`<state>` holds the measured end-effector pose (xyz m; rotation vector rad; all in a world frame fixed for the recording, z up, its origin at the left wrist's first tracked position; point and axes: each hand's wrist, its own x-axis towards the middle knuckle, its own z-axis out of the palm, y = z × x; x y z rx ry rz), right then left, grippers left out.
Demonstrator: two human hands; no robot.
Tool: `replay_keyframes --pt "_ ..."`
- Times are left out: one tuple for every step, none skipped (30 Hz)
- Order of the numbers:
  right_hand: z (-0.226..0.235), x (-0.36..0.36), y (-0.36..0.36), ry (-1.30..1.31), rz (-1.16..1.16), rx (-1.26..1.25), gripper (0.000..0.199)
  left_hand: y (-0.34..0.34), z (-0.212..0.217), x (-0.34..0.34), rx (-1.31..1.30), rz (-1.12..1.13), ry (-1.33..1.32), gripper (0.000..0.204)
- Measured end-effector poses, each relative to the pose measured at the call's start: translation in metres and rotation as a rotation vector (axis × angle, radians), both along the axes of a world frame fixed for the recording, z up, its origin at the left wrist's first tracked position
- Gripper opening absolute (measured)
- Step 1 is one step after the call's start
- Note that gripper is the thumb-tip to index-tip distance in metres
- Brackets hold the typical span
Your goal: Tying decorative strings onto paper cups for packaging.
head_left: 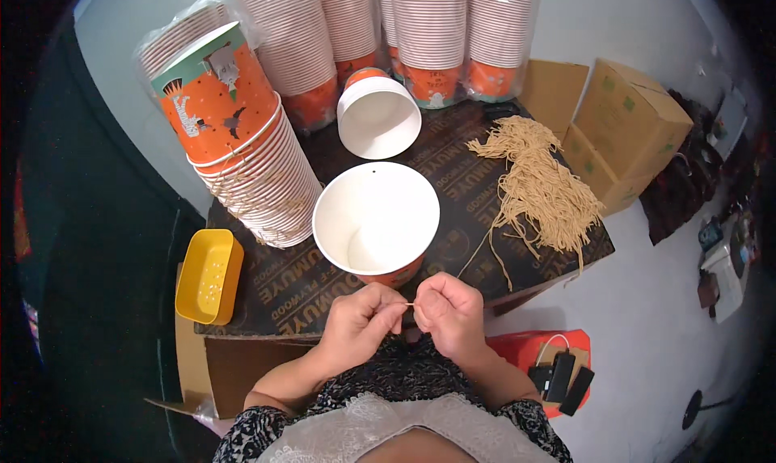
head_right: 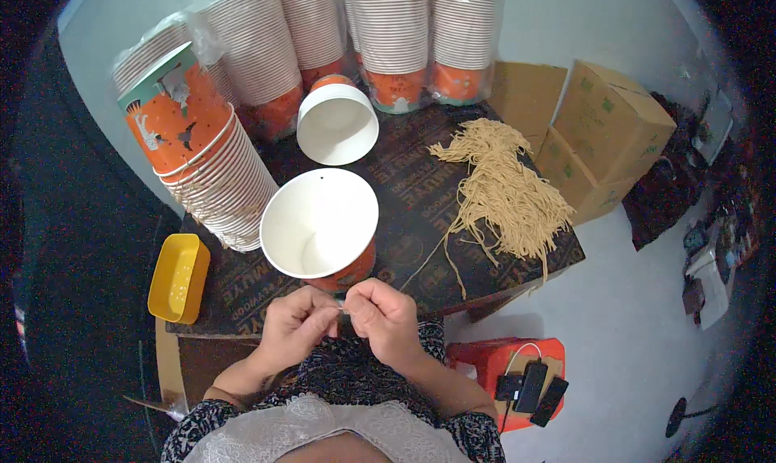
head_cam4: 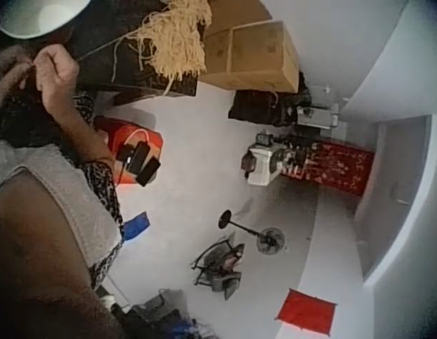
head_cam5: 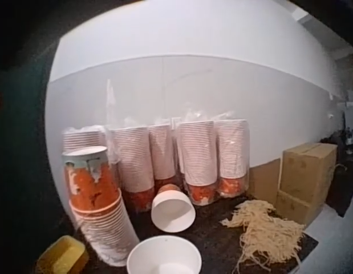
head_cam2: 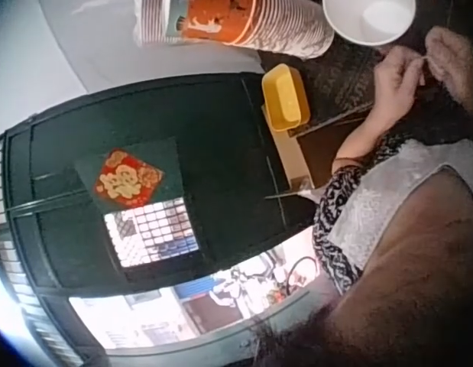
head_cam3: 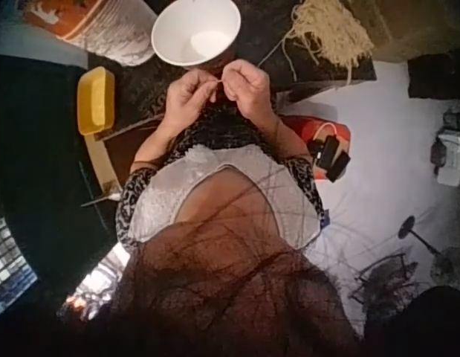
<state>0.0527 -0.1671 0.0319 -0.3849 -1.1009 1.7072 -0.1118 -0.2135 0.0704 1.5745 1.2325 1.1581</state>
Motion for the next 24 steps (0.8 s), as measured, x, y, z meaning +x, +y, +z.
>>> replay_keyframes --pt "0.005 0.0 -0.002 -0.208 -0.122 0.131 0.007 0.0 0.002 -0.002 0.003 0.031 0.04 0.01" --pt "0.009 -0.001 -0.002 -0.414 -0.243 0.263 0.008 -0.001 0.004 -0.005 0.003 0.031 0.038 0.01" --pt "0.008 -0.001 -0.004 -0.415 -0.243 0.263 0.008 -0.001 0.005 -0.009 -0.002 0.017 0.067 0.011" --pt "0.005 0.0 -0.007 -0.422 -0.201 0.249 0.007 -0.001 0.007 -0.013 -0.007 0.003 0.096 0.013" --pt "0.003 -0.001 -0.009 -0.428 -0.156 0.235 0.009 -0.002 0.008 -0.015 0.006 0.001 0.14 0.015" --pt "0.003 -0.003 -0.01 -0.458 -0.183 0.275 0.007 -0.002 0.008 -0.017 0.006 0.004 0.139 0.015" --pt "0.005 -0.005 -0.01 -0.459 -0.18 0.277 0.007 -0.003 0.008 -0.019 0.026 0.003 0.164 0.015" --pt "0.006 -0.007 -0.01 -0.474 -0.253 0.377 0.006 -0.003 0.01 -0.019 0.045 0.001 0.195 0.014" --pt "0.007 -0.008 -0.01 -0.488 -0.326 0.478 0.005 -0.003 0.011 -0.019 0.044 0.004 0.199 0.014" --pt "0.007 -0.008 -0.011 -0.481 -0.323 0.478 0.005 -0.003 0.013 -0.021 0.151 0.062 0.276 0.014" --pt "0.006 -0.01 -0.012 -0.467 -0.342 0.455 0.005 -0.001 0.014 -0.024 0.259 0.117 0.344 0.014" --pt "0.006 -0.011 -0.012 -0.452 -0.361 0.432 0.005 0.0 0.019 -0.026 0.297 0.239 0.363 0.014" --pt "0.007 -0.011 -0.012 -0.451 -0.361 0.432 0.005 0.002 0.021 -0.032 0.365 0.336 0.368 0.014" --pt "0.007 -0.01 -0.011 -0.435 -0.397 0.398 0.005 0.008 0.018 -0.045 0.477 0.314 0.423 0.006" --pt "0.007 -0.008 -0.011 -0.418 -0.432 0.364 0.006 0.012 0.03 -0.048 0.551 0.281 0.542 0.008" --pt "0.006 -0.007 -0.011 -0.419 -0.439 0.361 0.006 0.016 0.044 -0.048 0.627 0.246 0.661 0.014" --pt "0.005 -0.006 -0.012 -0.426 -0.433 0.374 0.005 0.019 0.053 -0.045 0.624 0.245 0.721 0.019" --pt "0.004 -0.005 -0.012 -0.434 -0.429 0.386 0.005 0.021 0.057 -0.042 0.622 0.243 0.78 0.025" --pt "0.004 -0.005 -0.012 -0.432 -0.432 0.384 0.005 0.024 0.054 -0.046 0.594 0.188 0.836 0.024" --pt "0.005 -0.005 -0.012 -0.426 -0.452 0.41 0.005 0.025 0.05 -0.049 0.593 0.151 0.91 0.024" --pt "0.005 -0.005 -0.012 -0.42 -0.473 0.435 0.006 0.026 0.046 -0.051 0.591 0.113 0.983 0.025" --pt "0.005 -0.005 -0.012 -0.415 -0.475 0.435 0.006 0.026 0.043 -0.052 0.589 0.066 0.93 0.023" --pt "0.004 -0.004 -0.012 -0.415 -0.483 0.434 0.007 0.025 0.043 -0.05 0.59 0.063 0.932 0.023" --pt "0.002 -0.004 -0.012 -0.415 -0.491 0.432 0.007 0.024 0.043 -0.046 0.587 0.05 0.893 0.021"
